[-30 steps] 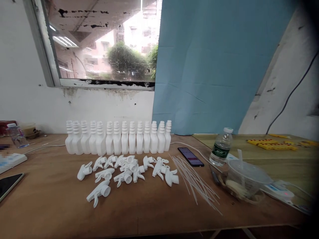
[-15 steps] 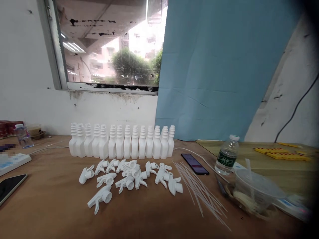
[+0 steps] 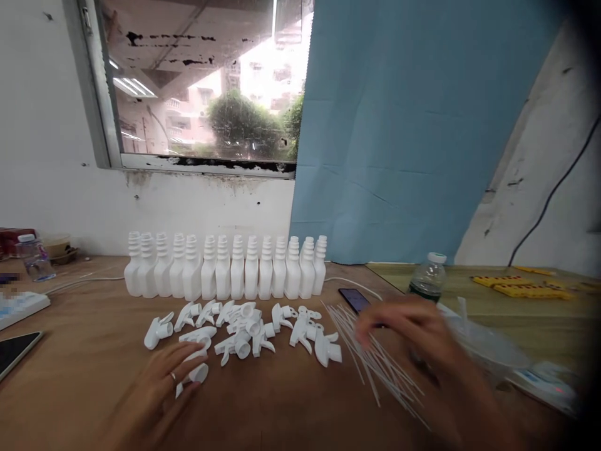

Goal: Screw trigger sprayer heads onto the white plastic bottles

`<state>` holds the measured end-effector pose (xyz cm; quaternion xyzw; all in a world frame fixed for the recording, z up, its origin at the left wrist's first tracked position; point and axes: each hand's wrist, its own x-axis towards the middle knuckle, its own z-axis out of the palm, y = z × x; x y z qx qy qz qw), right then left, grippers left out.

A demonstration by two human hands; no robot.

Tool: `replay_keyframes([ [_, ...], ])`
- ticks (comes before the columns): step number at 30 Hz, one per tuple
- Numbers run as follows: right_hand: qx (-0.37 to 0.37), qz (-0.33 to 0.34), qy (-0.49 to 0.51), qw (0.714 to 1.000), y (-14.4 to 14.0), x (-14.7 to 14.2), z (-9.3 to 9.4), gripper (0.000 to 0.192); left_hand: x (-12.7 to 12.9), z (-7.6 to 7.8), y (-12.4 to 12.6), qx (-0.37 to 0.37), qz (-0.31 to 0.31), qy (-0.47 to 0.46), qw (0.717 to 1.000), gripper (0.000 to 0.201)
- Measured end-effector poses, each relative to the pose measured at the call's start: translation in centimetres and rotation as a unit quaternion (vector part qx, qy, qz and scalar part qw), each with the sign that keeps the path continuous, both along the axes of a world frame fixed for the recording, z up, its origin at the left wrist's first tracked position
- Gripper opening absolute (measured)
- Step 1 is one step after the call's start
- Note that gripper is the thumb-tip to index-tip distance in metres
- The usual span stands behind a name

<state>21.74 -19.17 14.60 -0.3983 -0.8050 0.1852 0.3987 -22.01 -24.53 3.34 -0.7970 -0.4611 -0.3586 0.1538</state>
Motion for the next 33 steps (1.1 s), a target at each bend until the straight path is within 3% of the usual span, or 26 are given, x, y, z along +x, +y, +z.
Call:
replay_keyframes([
  [4,-0.064,-0.072,-0.196,0.976,6.6,-0.9,-2.0,0.025,-0.6,-2.0,2.2,-0.011,0.019,0.059,0.998,0.04],
  [8,-0.091,-0.069,-0.213,0.97,11.7,-0.9,-6.2,0.021,-1.5,-4.1,2.2,-0.033,0.021,0.057,0.998,0.042],
  [12,-0.094,-0.042,-0.205,0.973,12.7,-1.3,-9.0,0.027,-1.0,-4.8,1.8,-0.064,-0.01,0.025,0.998,0.037],
  [17,-0.081,-0.037,-0.201,0.975,12.9,-1.6,-10.4,0.018,2.6,-2.9,0.5,-0.158,-0.083,-0.058,0.982,0.031],
  [21,-0.072,-0.063,-0.207,0.974,13.6,-1.1,-11.1,0.016,6.3,-0.1,-0.5,-0.293,-0.147,-0.109,0.938,0.029],
  [24,-0.062,-0.089,-0.207,0.972,14.0,-0.6,-11.3,0.013,8.5,1.0,-0.2,-0.347,-0.184,-0.143,0.908,0.028],
  [28,-0.057,-0.102,-0.2,0.973,14.3,-0.2,-11.2,0.011,10.1,0.7,0.8,-0.349,-0.188,-0.178,0.901,0.031],
  [33,-0.062,-0.1,-0.178,0.977,14.3,-0.4,-11.4,0.013,10.0,-0.1,0.9,-0.341,-0.193,-0.159,0.906,0.028],
])
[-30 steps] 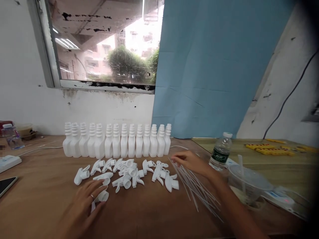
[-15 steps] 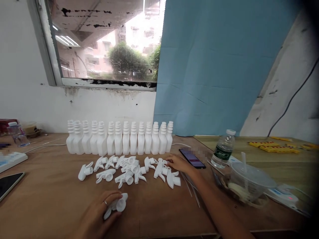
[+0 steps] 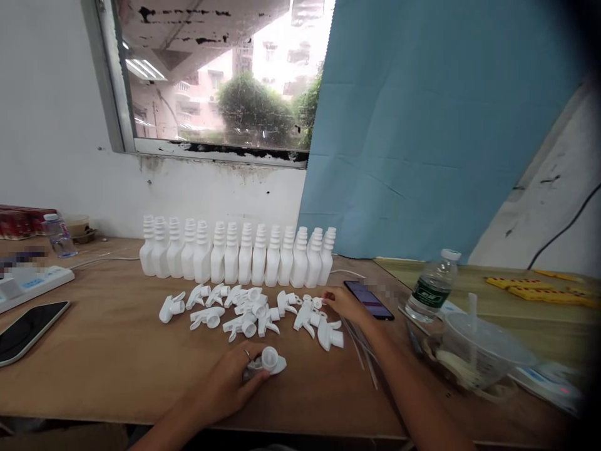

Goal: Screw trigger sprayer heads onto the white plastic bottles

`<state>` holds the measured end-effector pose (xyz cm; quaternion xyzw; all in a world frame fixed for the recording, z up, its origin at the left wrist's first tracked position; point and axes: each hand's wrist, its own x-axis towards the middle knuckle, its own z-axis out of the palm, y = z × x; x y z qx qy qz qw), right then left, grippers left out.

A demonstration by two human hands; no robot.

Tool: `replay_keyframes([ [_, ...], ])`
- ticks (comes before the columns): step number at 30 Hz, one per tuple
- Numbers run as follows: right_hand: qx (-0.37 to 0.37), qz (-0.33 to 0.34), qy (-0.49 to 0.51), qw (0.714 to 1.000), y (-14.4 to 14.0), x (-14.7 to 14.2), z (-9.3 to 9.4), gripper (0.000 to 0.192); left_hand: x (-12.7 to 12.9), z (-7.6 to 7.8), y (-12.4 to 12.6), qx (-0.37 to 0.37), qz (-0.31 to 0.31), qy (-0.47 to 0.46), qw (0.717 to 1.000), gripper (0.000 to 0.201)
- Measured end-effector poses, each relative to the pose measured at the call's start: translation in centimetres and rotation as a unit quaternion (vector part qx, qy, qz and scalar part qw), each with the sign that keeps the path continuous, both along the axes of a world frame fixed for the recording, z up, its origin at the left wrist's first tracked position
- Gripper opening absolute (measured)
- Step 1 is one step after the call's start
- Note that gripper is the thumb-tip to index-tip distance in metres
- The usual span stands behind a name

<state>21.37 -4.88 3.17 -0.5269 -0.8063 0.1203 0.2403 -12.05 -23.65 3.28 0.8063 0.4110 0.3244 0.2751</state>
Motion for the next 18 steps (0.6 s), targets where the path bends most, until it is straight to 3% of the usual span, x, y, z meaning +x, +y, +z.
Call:
replay_keyframes([
  [10,0.01,-0.014,0.022,1.0,0.2,0.3,-0.7,0.024,-0.4,-0.4,-0.2,0.025,-0.011,0.026,0.999,0.028],
  [18,0.062,-0.034,0.038,0.997,-0.2,0.0,0.5,0.019,-0.1,-0.3,-0.3,0.023,0.003,0.032,0.999,0.029],
])
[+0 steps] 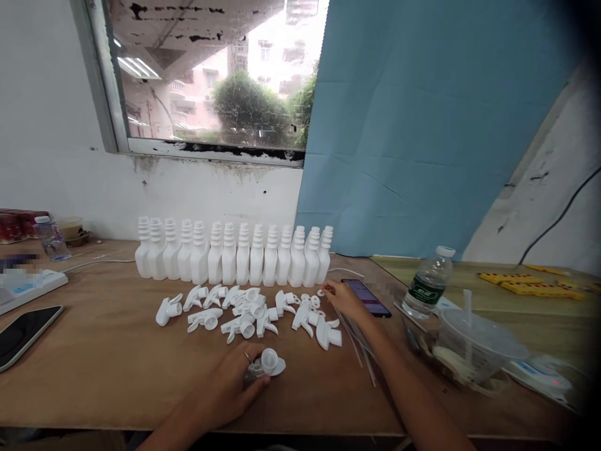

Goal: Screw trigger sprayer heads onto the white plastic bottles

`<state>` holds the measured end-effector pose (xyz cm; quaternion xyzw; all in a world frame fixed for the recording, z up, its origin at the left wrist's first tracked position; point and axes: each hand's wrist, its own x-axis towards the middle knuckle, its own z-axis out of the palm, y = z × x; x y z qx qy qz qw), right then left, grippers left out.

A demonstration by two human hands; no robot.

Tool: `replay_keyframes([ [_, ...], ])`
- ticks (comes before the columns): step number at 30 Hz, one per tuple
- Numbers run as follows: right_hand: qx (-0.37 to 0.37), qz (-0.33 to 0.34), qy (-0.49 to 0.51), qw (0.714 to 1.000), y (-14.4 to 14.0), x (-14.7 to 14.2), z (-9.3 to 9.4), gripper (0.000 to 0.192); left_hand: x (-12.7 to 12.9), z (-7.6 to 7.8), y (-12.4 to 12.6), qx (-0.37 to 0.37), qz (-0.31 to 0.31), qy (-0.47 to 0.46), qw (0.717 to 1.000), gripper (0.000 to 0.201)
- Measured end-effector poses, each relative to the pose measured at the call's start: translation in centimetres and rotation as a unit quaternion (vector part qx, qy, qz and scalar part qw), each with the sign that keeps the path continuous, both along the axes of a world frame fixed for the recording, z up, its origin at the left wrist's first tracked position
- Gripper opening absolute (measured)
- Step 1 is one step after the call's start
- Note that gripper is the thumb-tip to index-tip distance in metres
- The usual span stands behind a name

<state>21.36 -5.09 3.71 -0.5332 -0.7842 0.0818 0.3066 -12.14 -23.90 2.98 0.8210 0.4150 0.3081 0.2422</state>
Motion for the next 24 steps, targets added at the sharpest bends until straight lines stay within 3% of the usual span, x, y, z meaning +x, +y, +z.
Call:
replay_keyframes([
  [6,0.035,-0.007,0.029,0.999,-0.8,-0.2,1.0,0.016,0.1,0.0,0.0,-0.005,-0.003,0.005,1.0,0.023],
  [11,0.049,0.019,0.046,0.998,-2.1,-1.5,2.0,0.013,0.2,0.0,0.0,-0.02,0.021,-0.01,1.0,0.034],
  [15,0.067,0.077,0.049,0.994,-6.2,-5.2,3.8,0.012,0.2,0.2,0.0,-0.037,0.02,0.001,0.999,0.024],
  [18,0.067,0.179,0.068,0.979,-10.9,-8.7,4.4,0.011,0.2,-0.2,0.0,-0.018,0.011,-0.007,1.0,0.027],
  [21,0.052,0.242,0.092,0.964,-14.6,-11.4,3.6,0.013,0.1,-0.7,0.1,-0.003,0.001,-0.016,1.0,0.036],
  [24,0.051,0.278,0.079,0.956,-16.4,-12.8,2.0,0.017,0.0,-1.0,0.2,0.007,-0.012,-0.02,1.0,0.044],
])
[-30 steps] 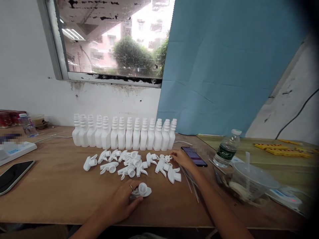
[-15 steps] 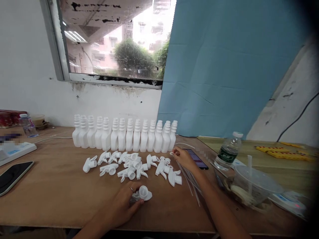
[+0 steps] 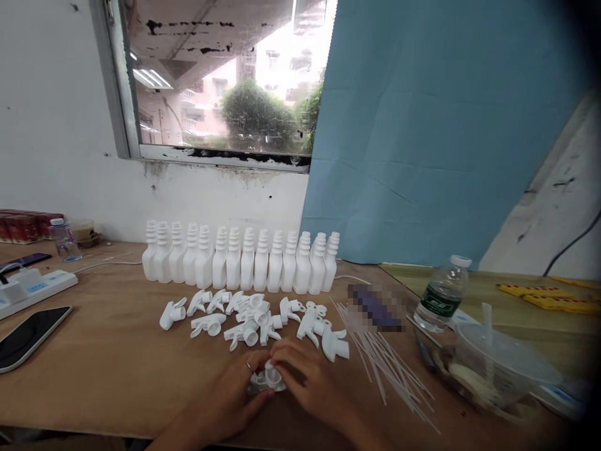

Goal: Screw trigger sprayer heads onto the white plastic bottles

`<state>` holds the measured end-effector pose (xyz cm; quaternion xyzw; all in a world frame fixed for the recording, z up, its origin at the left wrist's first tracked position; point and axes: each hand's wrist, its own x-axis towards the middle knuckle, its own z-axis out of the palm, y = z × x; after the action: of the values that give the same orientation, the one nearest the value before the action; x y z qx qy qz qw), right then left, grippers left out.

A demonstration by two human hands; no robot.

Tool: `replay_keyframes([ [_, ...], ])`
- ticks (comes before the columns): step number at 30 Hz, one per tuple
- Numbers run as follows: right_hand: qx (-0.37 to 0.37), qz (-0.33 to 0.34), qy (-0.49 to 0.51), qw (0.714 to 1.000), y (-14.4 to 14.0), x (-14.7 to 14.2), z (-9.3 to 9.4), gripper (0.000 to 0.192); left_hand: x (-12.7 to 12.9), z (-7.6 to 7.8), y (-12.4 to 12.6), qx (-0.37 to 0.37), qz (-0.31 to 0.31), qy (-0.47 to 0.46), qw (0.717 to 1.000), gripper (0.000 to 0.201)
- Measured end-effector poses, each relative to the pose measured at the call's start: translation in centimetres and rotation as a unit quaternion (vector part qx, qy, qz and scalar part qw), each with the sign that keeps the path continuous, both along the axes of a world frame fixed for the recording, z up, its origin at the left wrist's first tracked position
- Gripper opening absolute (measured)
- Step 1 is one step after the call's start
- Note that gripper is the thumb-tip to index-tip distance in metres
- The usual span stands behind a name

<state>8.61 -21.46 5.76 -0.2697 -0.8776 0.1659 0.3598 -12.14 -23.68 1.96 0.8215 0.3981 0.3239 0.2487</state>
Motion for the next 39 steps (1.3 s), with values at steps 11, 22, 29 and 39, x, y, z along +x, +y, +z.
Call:
replay_keyframes([
  [11,0.044,0.02,-0.007,0.999,-1.2,0.4,-1.7,0.022,0.0,-0.2,0.2,0.005,-0.011,0.013,1.0,0.04],
  [22,0.075,-0.004,0.007,0.997,-1.0,0.1,-2.5,0.021,0.0,-0.2,-0.1,0.002,0.002,0.008,1.0,0.048],
  [29,0.028,-0.016,0.016,0.999,-1.1,0.2,-2.4,0.016,-0.1,0.2,-0.2,0.041,-0.017,0.033,0.998,0.04],
  [39,0.037,-0.04,-0.019,0.998,-1.2,0.1,-2.5,0.018,0.2,0.0,0.2,0.068,-0.035,0.065,0.995,0.033],
])
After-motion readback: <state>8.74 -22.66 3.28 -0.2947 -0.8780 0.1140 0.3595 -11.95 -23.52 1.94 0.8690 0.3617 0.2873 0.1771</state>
